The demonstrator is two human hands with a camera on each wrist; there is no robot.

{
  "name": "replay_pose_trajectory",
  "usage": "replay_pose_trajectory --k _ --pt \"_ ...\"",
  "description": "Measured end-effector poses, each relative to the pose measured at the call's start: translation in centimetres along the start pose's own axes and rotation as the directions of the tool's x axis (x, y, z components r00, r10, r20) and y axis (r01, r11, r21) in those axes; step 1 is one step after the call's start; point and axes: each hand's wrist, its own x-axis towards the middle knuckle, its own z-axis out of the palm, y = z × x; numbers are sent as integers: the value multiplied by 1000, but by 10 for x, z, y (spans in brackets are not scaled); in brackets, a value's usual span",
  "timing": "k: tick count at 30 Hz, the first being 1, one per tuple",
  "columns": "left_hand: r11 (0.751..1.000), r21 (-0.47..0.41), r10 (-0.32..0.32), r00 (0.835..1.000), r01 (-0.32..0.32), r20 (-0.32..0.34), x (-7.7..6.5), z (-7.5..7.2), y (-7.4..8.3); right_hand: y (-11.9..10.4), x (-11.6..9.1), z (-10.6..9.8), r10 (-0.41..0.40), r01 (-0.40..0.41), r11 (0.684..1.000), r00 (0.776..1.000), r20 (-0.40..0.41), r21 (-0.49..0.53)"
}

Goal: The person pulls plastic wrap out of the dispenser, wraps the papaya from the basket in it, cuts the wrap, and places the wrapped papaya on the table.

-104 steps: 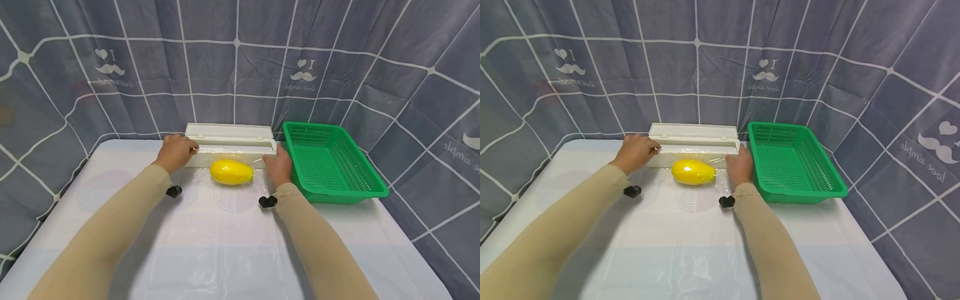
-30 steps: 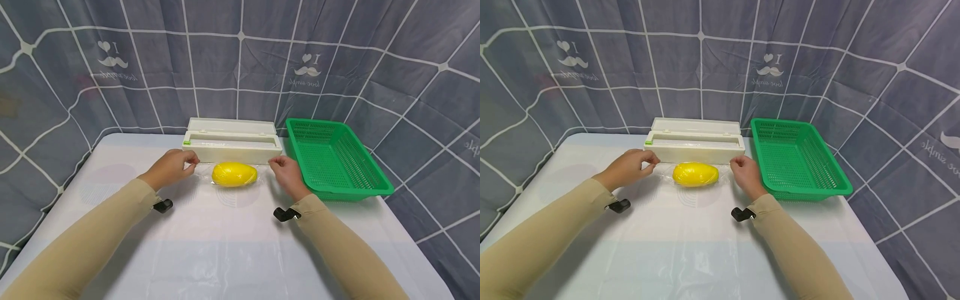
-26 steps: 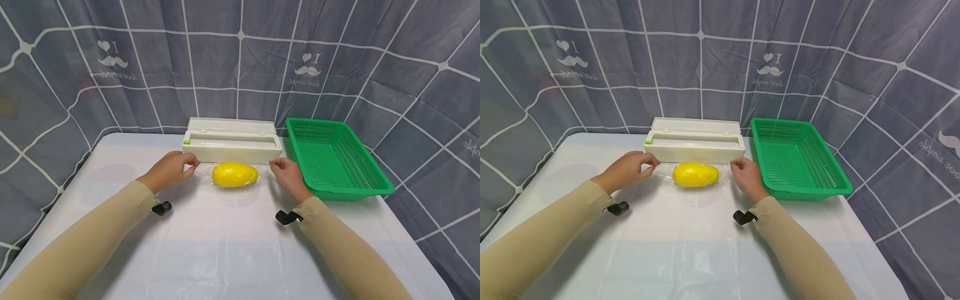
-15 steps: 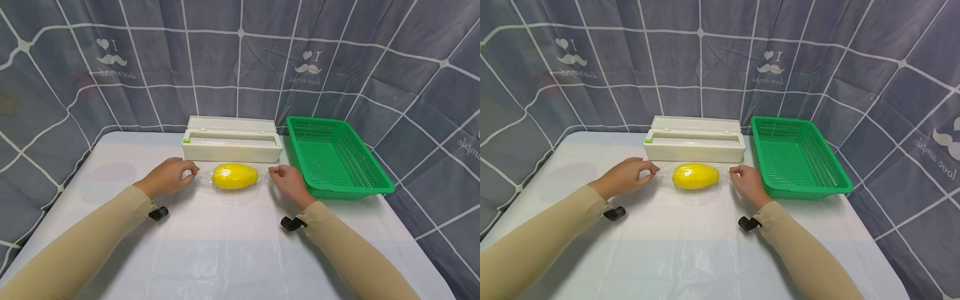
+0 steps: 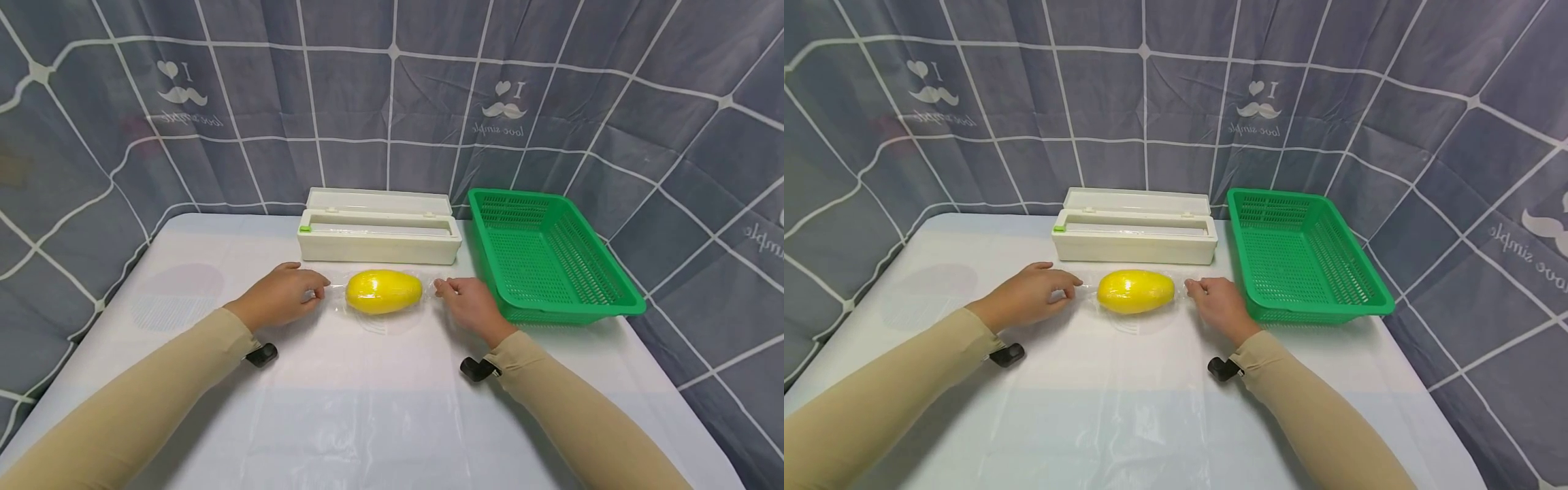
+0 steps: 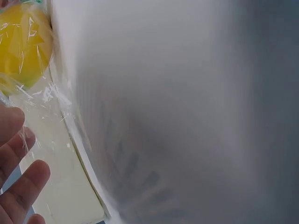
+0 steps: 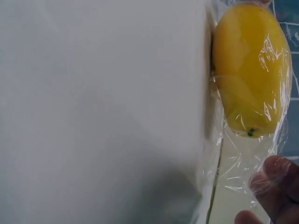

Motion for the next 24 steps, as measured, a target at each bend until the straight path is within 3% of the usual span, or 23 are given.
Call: replay_pose_trajectory --k 11,16,20,24 --pt "999 33 7 1000 -7 -7 3 3 5 -11 2 3 18 -21 997 999 -41 -81" --pt "998 57 -5 1000 6 -20 6 3 8 -11 4 4 24 -26 999 999 -48 -47" --pt "996 57 -57 996 61 -66 9 4 9 -8 6 5 38 -37 999 998 -45 21" --pt "991 7 -133 981 135 -141 11 3 11 -6 8 4 45 -43 997 998 -39 63"
